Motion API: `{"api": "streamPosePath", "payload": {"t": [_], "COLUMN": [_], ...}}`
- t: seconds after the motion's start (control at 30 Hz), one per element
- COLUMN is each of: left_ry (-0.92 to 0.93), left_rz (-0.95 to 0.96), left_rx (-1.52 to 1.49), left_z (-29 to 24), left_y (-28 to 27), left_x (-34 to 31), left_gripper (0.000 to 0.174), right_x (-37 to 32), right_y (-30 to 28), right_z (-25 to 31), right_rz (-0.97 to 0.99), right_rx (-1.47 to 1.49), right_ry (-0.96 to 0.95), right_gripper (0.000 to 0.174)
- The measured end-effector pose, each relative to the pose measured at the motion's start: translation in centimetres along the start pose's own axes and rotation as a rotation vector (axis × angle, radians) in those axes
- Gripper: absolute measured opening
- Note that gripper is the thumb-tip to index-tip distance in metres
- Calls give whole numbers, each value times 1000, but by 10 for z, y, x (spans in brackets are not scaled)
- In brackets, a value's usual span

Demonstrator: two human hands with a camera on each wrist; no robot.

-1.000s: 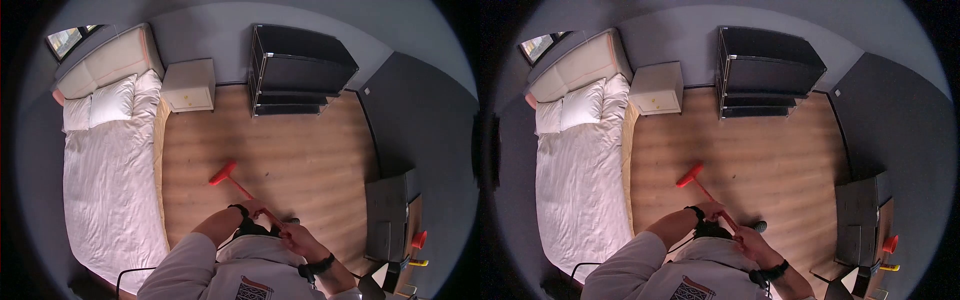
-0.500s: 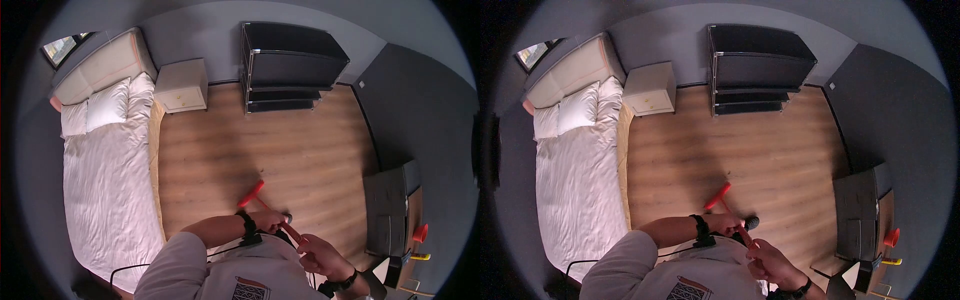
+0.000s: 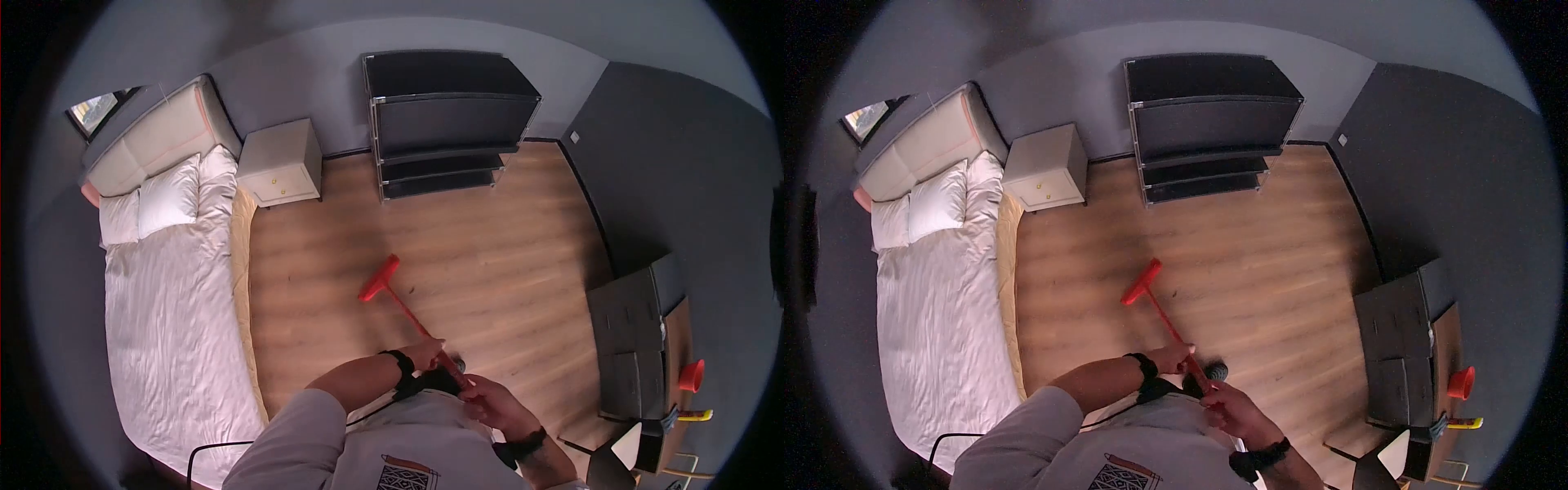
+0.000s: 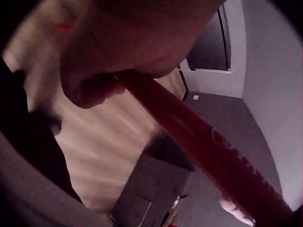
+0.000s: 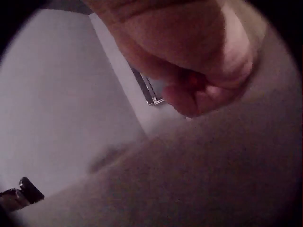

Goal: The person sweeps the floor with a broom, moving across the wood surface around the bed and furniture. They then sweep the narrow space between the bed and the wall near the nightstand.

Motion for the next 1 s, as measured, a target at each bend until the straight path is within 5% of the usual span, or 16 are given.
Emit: {"api": "streamPosePath", "payload": {"t": [0.17,0.23,0.27,0.33,0.37,0.43,0.47,0.53,0.57,0.63,0.67,0.73,1.0], "left_ry": [-26,391,387,-55,-53,381,379,697,696,55,58,-266,-46], "left_rz": [105,427,428,456,452,517,510,487,484,483,484,314,54], "left_rx": [148,626,629,380,385,886,892,1136,1145,702,713,323,242], "left_z": [-3,-21,-21,-9,-8,-13,0,3,3,19,11,2,-53], "left_y": [17,61,69,95,102,123,125,144,148,148,157,165,135], "left_x": [0,-4,4,-1,9,30,48,61,66,72,64,30,49], "left_gripper": [21,22,22,20,20,9,9,15,15,21,21,27,18], "right_x": [5,-10,-21,-46,-57,-75,-82,-94,-99,-112,-118,-126,-75], "right_y": [-30,-38,-46,-55,-57,-62,-64,-66,-67,-72,-77,-84,-117], "right_z": [-5,0,11,28,36,50,53,59,64,73,72,75,87], "right_rz": [91,93,32,-27,-23,-8,4,25,32,43,35,27,56], "right_rx": [181,211,198,182,172,162,120,81,26,-31,4,42,93], "right_ry": [180,238,170,104,88,68,77,83,82,64,81,87,-31], "right_gripper": [9,8,5,2,5,11,13,15,17,18,14,10,11]}}
Point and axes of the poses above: each hand's wrist, its own x-axis towards the middle knuckle, its own y-axis out of the palm, z = x × y, the point moved 9 cm from there along x, towards the middle knuckle, and after that the axes turned 2 degrees about -z, right-handed, at the moved point
